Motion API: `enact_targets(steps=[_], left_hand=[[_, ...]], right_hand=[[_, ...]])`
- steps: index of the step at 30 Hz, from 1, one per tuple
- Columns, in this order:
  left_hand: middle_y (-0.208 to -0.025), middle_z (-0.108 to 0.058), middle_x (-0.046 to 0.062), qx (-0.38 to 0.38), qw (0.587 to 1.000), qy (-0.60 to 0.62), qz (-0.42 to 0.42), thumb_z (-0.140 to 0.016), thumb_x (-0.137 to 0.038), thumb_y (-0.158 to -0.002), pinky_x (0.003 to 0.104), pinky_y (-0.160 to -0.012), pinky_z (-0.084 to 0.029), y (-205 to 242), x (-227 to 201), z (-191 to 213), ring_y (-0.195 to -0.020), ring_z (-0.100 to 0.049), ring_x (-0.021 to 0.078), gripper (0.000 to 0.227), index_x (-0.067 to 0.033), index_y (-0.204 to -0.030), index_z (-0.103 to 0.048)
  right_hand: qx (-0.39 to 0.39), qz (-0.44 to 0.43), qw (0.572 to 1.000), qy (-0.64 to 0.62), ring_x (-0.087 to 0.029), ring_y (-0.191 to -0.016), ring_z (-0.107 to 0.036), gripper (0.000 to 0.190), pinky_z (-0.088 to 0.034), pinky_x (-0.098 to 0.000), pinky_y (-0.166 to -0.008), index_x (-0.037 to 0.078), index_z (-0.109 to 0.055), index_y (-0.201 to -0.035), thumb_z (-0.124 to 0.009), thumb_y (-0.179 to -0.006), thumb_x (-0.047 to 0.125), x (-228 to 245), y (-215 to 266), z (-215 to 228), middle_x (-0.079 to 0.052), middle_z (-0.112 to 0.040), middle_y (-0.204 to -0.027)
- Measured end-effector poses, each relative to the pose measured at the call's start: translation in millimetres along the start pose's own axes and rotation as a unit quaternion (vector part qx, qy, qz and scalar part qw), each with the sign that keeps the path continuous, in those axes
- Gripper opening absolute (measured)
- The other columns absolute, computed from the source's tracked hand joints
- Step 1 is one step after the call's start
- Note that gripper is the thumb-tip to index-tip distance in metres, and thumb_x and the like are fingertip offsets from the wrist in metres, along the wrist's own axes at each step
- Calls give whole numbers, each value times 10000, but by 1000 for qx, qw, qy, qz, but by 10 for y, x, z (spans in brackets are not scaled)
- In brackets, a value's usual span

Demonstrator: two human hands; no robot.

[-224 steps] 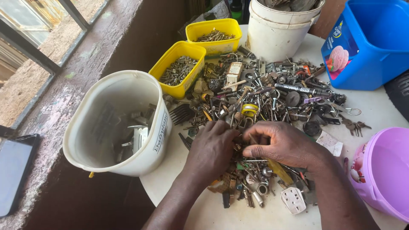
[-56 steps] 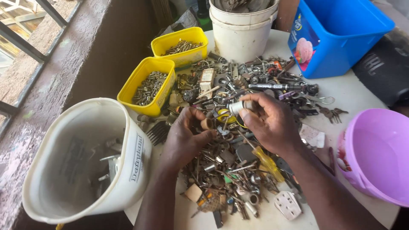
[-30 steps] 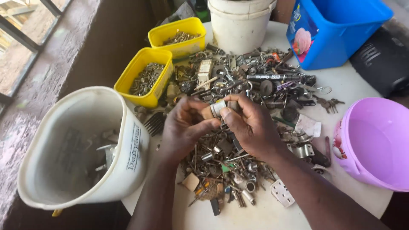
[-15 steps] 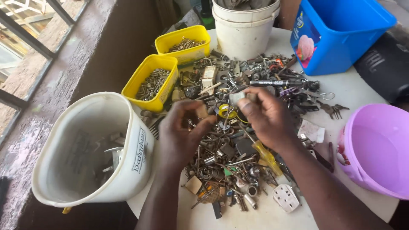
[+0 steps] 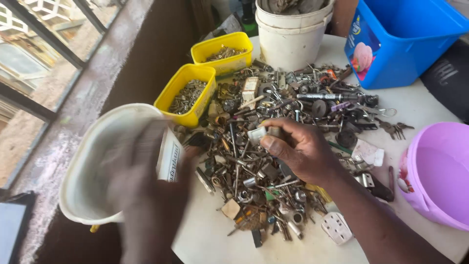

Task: The person sorts a large pile of mixed metal hardware on a white table, picking up items like screws, bolts, and electrical components by hand. They place selected items into a white bucket and occasionally move other containers on the table.

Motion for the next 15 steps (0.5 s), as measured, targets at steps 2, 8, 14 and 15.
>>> enact_targets(steps=[2, 8, 14, 15], left_hand=[[-1489, -643, 93, 146, 942, 300, -44, -901, -186, -858, 431, -1150, -439, 52, -550, -254, -1335, -594, 301, 673, -199, -1477, -637], [-1348, -718, 71, 239, 918, 310, -66, -770, -233, -955, 456, -857, -537, 186, -656, -591, -1079, -643, 293, 518, -221, -1458, -645], [-1278, -784, 144, 17, 999, -47, -21, -897, -309, -1098, 519, -1031, -489, 171, 604, 322, -1122, -741, 392, 432, -126, -1485, -835], [-1278, -784, 144, 17, 998, -52, -21, -897, -309, -1098, 519, -1031, -489, 110, 680, 294, -1122, -741, 392, 432, -126, -1485, -835]], right_hand=[[34, -99, 984, -141, -91, -778, -587, 490, -456, -251, -666, 64, -780, -1295, -760, -895, 346, -70, 51, -155, -1, -687, -914], [120, -75, 969, -203, -73, -630, -436, 594, -340, -236, -530, 70, -749, -1382, -682, -942, 463, -63, 79, -314, 39, -555, -774], [-23, -5, 999, -37, -68, -595, -428, 371, -363, -248, -526, 159, -746, -1311, -691, -989, 335, 88, -49, 151, 68, -499, -713], [-21, -3, 999, -41, -68, -595, -428, 371, -363, -248, -526, 159, -746, -1311, -691, -989, 335, 84, -50, 139, 68, -499, -713]])
Point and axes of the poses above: each hand's wrist, its own y-axis away from the middle knuckle, its own z-axis out of the back of the hand, x = y × z, the point moved 7 cm from there along -y, towards the middle knuckle
